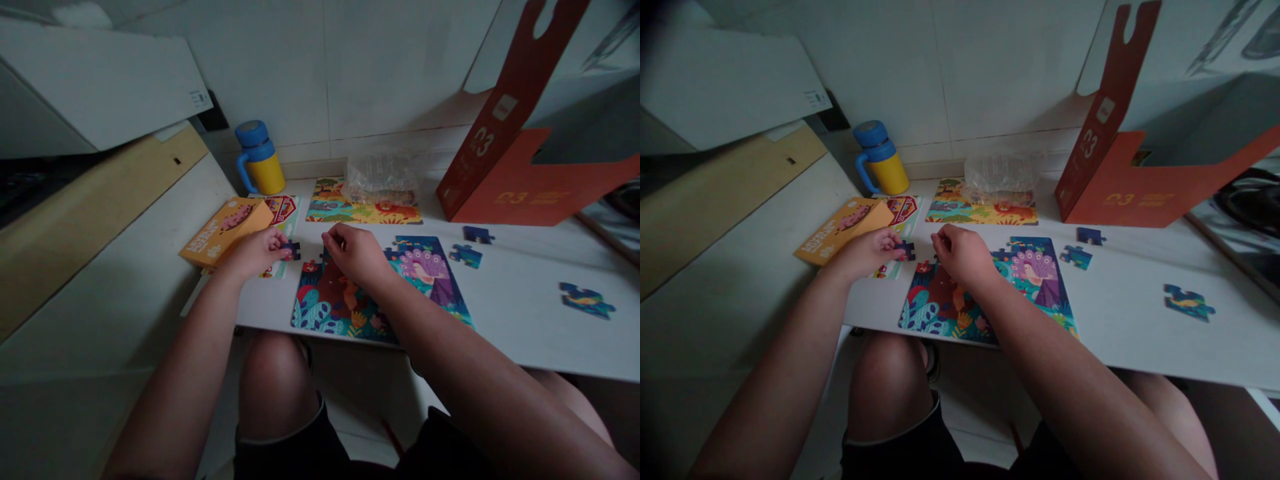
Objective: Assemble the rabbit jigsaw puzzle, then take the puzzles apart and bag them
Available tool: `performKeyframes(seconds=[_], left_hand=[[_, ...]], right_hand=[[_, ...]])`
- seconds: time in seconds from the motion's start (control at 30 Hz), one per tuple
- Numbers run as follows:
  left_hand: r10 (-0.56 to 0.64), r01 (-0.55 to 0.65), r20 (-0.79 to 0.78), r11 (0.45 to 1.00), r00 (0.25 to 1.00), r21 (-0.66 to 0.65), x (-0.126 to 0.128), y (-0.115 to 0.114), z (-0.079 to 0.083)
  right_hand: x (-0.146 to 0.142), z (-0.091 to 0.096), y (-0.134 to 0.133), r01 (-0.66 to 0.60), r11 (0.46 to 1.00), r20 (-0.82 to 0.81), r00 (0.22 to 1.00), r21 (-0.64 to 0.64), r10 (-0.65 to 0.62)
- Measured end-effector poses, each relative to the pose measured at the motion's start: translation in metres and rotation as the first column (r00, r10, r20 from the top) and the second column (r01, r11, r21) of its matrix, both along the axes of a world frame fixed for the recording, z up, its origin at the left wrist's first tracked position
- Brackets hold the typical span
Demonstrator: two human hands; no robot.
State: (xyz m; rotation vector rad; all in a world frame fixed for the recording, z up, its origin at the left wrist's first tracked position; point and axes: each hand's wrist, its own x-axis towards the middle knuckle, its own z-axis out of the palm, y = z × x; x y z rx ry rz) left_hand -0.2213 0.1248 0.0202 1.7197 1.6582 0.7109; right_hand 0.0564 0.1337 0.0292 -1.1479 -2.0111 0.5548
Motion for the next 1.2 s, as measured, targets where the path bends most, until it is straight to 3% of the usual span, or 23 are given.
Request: performKeyframes(seconds=[0.1, 0.2, 0.4, 0.53, 0.63, 0.83, 1.0, 1.2], left_hand=[[-0.050, 0.040, 0.139, 0.997, 0.989, 0.071, 0.025, -0.003, -0.004], [-0.114, 0.100, 0.162, 0.991, 0.980, 0.091, 0.045, -0.002, -0.006], [-0.166, 0.163, 0.016, 0.979, 0.986, 0.125, 0.051, 0.002, -0.005], [-0.145, 0.172, -0.187, 0.976, 0.972, 0.134, 0.050, 0.001, -0.001], [-0.178, 0.252, -0.314, 0.943, 0.933, 0.215, 0.052, -0.002, 0.003], [-0.253, 0.352, -0.367, 0.906, 0.895, 0.235, 0.055, -0.007, 0.003], [-0.219, 0.343, -0.362, 0.881, 0.906, 0.326, 0.052, -0.008, -0.006], [-0.210, 0.319, -0.326, 0.889, 0.922, 0.329, 0.050, -0.006, -0.003]], right_hand=[[0.001, 0.001, -0.001, -0.011, 1.000, 0.007, 1.000, -0.003, 0.011], [0.001, 0.003, -0.003, -0.008, 1.000, 0.028, 1.000, -0.019, 0.009], [0.001, 0.004, -0.003, -0.014, 1.000, 0.018, 1.000, -0.020, 0.015], [0.001, 0.005, -0.003, -0.020, 1.000, 0.025, 0.999, -0.020, 0.021], [0.001, 0.006, -0.004, -0.022, 0.999, 0.018, 1.000, -0.024, 0.023], [0.000, 0.005, -0.005, -0.021, 0.999, 0.055, 0.998, -0.043, 0.023], [-0.003, 0.005, -0.005, -0.036, 0.999, 0.242, 0.970, 0.008, 0.032], [0.001, 0.036, -0.032, -0.225, 0.972, 0.563, 0.813, 0.075, 0.145]])
